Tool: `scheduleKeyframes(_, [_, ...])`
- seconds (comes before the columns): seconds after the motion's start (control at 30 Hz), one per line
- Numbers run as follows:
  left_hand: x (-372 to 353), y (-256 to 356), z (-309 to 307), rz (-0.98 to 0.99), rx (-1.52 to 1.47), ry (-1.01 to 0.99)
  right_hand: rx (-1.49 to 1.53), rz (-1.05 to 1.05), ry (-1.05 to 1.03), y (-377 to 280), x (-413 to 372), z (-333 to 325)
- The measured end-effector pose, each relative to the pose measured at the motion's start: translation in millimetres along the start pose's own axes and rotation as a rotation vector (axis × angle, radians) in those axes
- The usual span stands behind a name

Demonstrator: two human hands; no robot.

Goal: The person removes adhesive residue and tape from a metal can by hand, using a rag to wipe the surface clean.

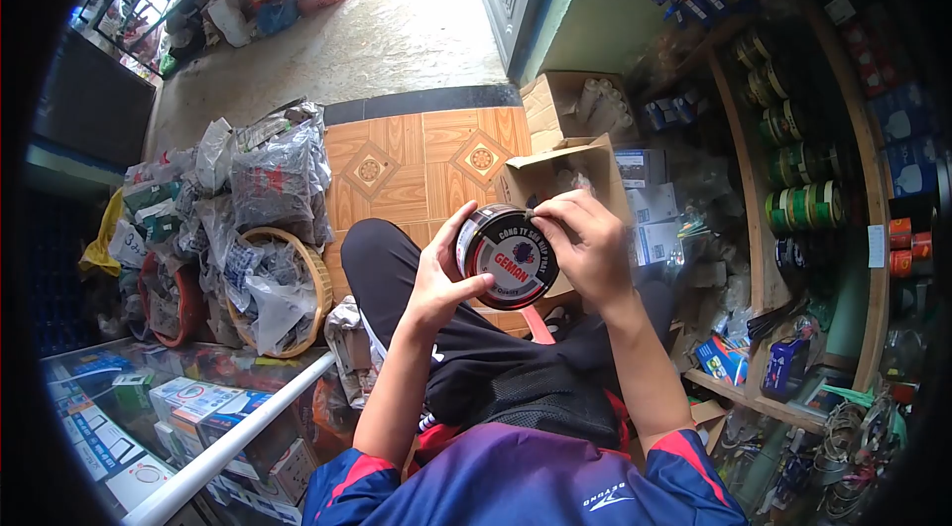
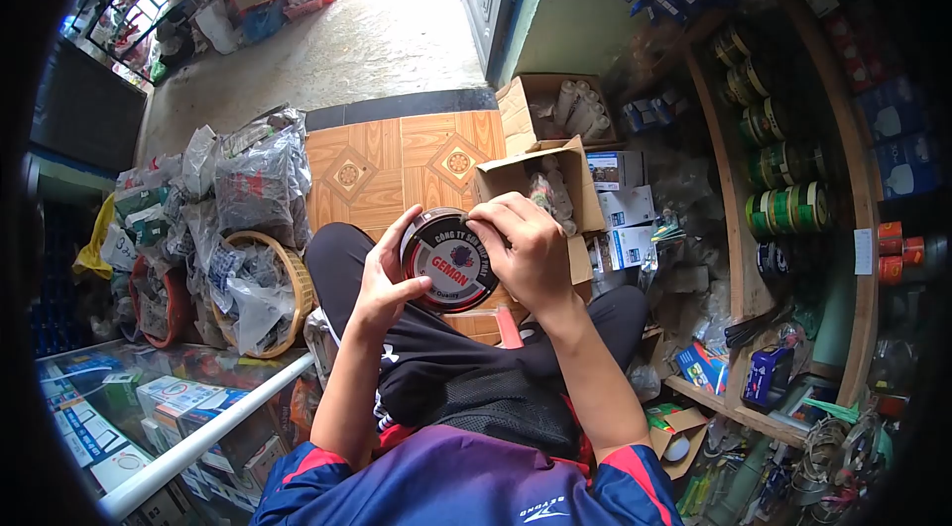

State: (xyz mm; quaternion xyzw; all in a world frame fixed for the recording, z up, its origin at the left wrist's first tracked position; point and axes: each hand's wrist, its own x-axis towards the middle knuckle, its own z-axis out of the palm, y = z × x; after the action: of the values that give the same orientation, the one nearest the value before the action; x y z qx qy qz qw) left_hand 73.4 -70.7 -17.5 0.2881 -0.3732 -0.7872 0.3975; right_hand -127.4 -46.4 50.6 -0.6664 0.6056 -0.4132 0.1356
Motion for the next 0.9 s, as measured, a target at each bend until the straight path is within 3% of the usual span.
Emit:
scheduleKeyframes(0.3, [-0.8,-4.1,-1.9,0.040,-0.004,0.021,0.055,0.055,-0.025,-1.0,1.8,-3.6])
scheduleKeyframes(0.5, [-1.9,-8.0,-0.4,0.056,0.050,0.056,-0.123,-0.093,-0.125,3.4,2.2,-9.3])
scheduleKeyframes(0.7, [2.3,-3.6,3.7,-0.006,0.253,-0.041,-0.002,-0.176,-0.198,12.0,12.8,3.4])
scheduleKeyframes(0.9, [6.5,-11.2,-3.0,-0.105,0.131,-0.014,-0.133,-0.302,-0.306,26.1,21.6,1.0])
